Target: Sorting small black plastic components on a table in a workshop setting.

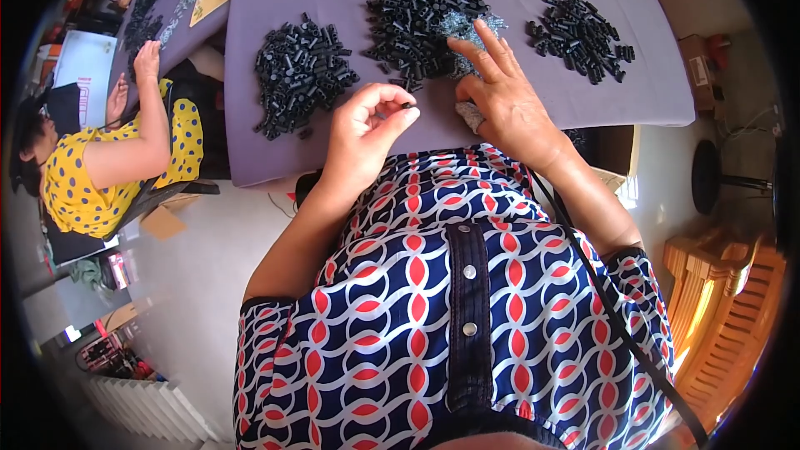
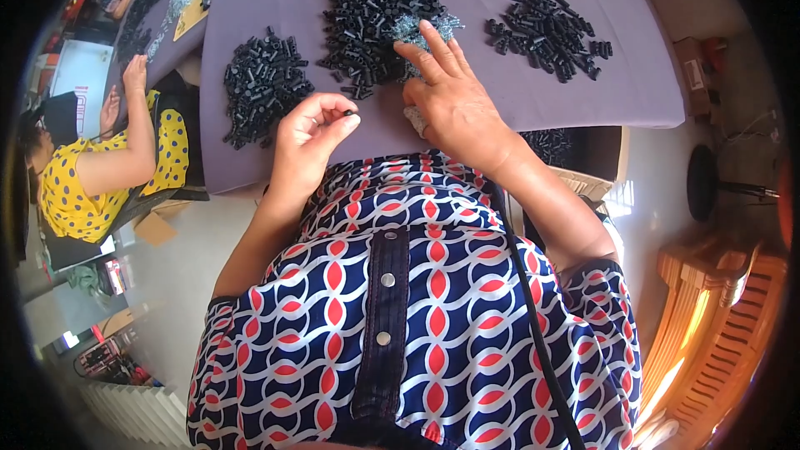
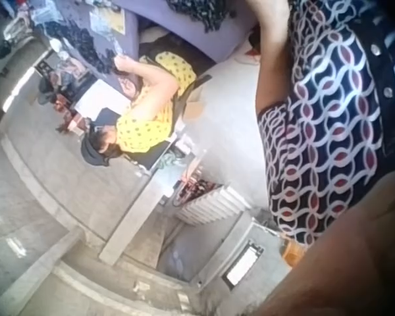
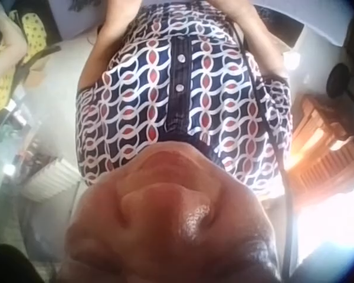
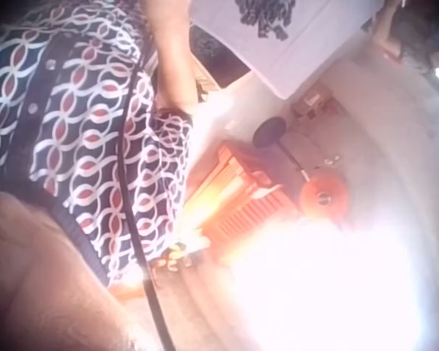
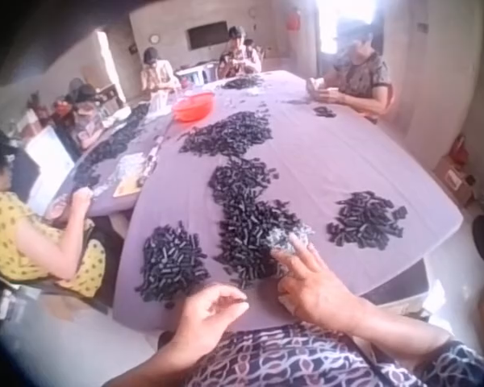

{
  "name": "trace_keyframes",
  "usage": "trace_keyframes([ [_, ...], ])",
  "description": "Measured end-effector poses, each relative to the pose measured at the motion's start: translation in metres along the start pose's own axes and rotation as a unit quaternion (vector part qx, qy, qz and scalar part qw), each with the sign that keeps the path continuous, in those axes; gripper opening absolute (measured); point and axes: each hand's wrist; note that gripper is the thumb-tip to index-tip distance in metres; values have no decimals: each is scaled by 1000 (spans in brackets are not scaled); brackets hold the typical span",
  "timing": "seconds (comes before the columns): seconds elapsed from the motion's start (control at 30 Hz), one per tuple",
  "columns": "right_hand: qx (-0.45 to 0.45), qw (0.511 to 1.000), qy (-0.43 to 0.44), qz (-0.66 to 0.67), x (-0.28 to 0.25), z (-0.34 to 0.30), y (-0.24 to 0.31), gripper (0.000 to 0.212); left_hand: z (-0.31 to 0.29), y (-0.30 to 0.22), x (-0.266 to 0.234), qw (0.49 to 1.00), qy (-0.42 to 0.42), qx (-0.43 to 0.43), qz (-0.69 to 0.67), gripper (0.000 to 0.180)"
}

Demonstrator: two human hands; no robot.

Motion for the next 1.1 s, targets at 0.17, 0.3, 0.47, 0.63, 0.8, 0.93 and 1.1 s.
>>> trace_keyframes([
  [0.17,-4,999,-23,49,-2,-2,3,34,2,-6,-1,972,21,-170,-163,11],
  [0.3,5,996,-14,89,-15,6,17,38,2,-6,6,960,40,-196,-195,13],
  [0.47,-10,996,-28,82,-8,6,17,30,2,-5,12,966,65,-178,-174,13],
  [0.63,46,982,18,182,-5,2,16,28,0,-4,11,961,72,-200,-178,13],
  [0.8,168,931,70,316,-7,-2,21,19,1,-5,10,941,71,-244,-222,13],
  [0.93,255,836,57,482,-4,-4,21,9,0,-4,10,943,77,-242,-214,14],
  [1.1,275,815,37,509,-7,-6,21,10,-1,-2,9,944,75,-239,-214,15],
])
Point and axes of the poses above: each hand's wrist, its own z-axis towards the middle knuckle, its own x-axis out of the palm, y = z × x, and after that the axes turned 7 degrees about -y, right-handed
